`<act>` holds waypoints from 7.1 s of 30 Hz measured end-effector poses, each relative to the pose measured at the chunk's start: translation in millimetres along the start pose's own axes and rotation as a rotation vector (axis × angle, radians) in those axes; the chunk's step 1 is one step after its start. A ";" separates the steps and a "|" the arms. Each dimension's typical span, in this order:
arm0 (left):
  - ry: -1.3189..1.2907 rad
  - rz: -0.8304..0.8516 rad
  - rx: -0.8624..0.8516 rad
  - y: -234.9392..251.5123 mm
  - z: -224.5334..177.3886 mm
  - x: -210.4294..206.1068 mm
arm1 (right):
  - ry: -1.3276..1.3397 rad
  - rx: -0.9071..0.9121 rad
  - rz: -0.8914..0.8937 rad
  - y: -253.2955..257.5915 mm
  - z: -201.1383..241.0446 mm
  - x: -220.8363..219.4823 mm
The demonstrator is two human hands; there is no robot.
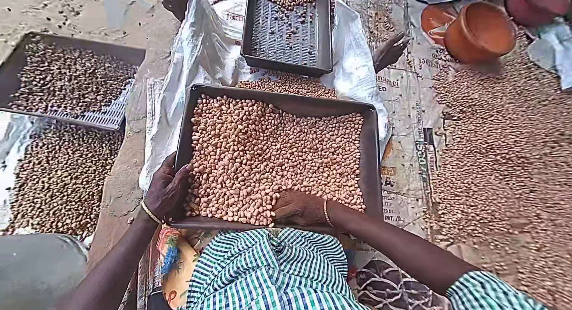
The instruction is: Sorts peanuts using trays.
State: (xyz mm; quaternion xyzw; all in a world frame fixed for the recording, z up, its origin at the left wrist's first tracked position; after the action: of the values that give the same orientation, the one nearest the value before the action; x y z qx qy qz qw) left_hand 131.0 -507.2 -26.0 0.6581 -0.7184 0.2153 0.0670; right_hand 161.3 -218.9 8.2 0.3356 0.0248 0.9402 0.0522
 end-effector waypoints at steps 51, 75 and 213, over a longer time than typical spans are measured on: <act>-0.248 -0.036 -0.107 2.9 -4.9 -1.6 | 0.128 -1.087 0.277 -59.9 -18.6 48.7; -0.166 0.000 -0.093 -1.7 -9.5 -0.1 | -0.549 -0.565 -0.244 -53.3 -64.3 82.9; -0.128 -0.005 -0.067 11.7 -4.2 10.9 | 0.448 -0.861 -1.379 -218.5 -33.9 64.6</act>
State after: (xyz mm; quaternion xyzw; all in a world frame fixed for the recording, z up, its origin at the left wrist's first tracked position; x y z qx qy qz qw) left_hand 117.5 -515.0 -20.7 0.6696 -0.7264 0.1486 0.0434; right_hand 108.0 5.2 4.8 0.0014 -0.1269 0.6695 0.7319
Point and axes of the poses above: each hand's wrist, its own y-axis towards the middle knuckle, its own x-axis out of the back of the hand, z = x × y, the point moved 8 cm from there along y, towards the middle knuckle, and after that the axes turned 12 degrees about z, right-handed, at the moved point
